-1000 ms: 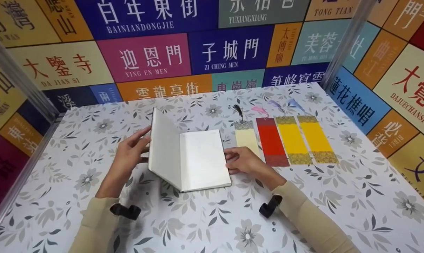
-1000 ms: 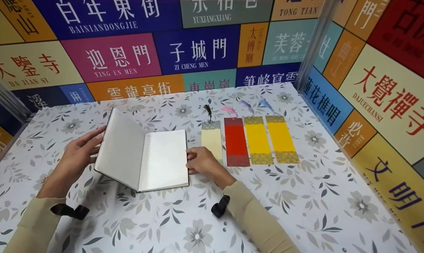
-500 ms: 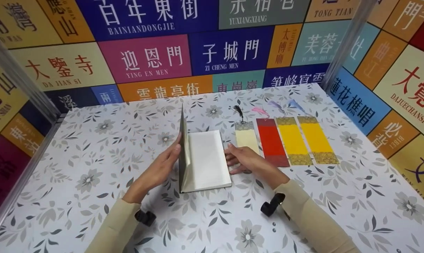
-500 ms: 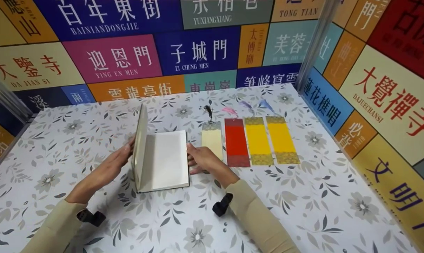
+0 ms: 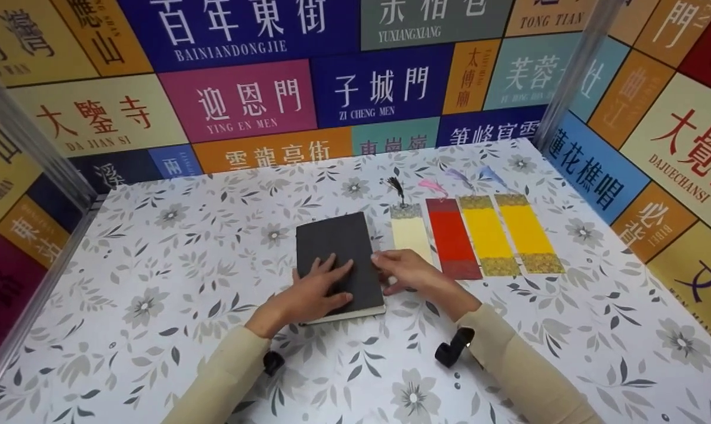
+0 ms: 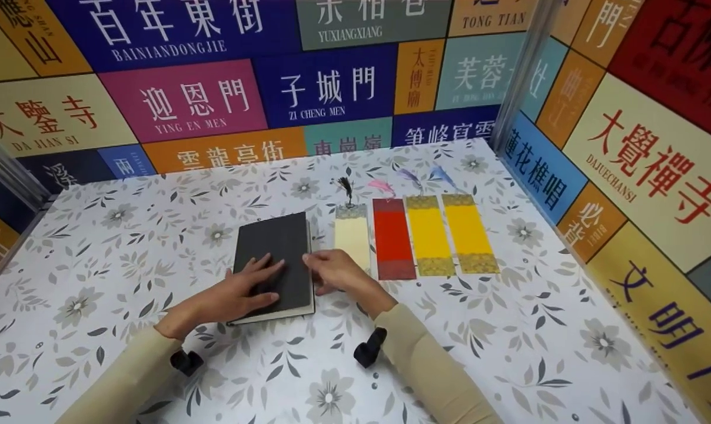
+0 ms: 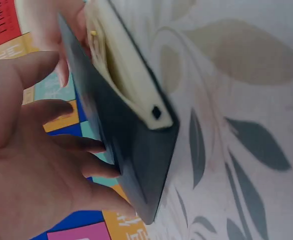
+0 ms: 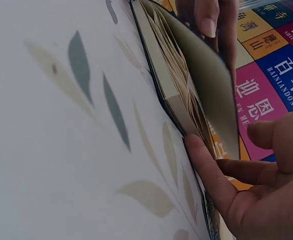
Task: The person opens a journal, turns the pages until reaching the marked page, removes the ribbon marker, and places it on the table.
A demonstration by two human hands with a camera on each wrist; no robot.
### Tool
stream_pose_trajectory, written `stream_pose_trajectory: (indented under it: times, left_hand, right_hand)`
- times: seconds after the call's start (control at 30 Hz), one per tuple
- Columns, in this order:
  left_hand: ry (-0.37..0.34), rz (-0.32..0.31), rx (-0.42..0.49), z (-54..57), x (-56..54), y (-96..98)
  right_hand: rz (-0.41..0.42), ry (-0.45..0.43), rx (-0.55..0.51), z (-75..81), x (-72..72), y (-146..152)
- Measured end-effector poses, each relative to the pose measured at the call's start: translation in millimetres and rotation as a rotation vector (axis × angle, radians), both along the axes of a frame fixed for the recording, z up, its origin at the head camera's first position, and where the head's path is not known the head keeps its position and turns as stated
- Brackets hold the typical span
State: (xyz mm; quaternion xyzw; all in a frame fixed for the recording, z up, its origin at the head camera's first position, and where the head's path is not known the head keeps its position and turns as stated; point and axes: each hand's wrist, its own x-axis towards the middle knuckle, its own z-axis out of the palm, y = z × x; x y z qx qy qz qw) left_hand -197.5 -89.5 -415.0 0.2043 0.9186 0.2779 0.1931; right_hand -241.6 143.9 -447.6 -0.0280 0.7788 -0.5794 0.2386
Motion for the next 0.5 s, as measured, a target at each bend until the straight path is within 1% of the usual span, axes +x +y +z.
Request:
stream_pose_trajectory:
  times: [0.1, 0.2, 0.33, 0.5]
  left_hand:
    - [-0.001, -0.007, -0.056, -3.2, -1.4, 2.0]
    - [-0.003, -0.019, -0.091, -5.7, -2.3, 2.8]
    - [0.007, -0.026, -0.117, -7.6, -3.1, 4.0]
    - [0.024, -0.021, -0.134, -9.3, -3.4, 4.0]
  right_hand:
    - [0.003, 0.016, 0.045, 0.8, 3.7, -2.8]
    - [0.0, 0.03, 0.053, 1.0, 5.8, -5.2]
    - [-0.011, 0.053, 0.053, -0.1, 6.0, -7.7]
    - [-0.031, 0.062, 0.069, -1.2, 5.4, -10.4]
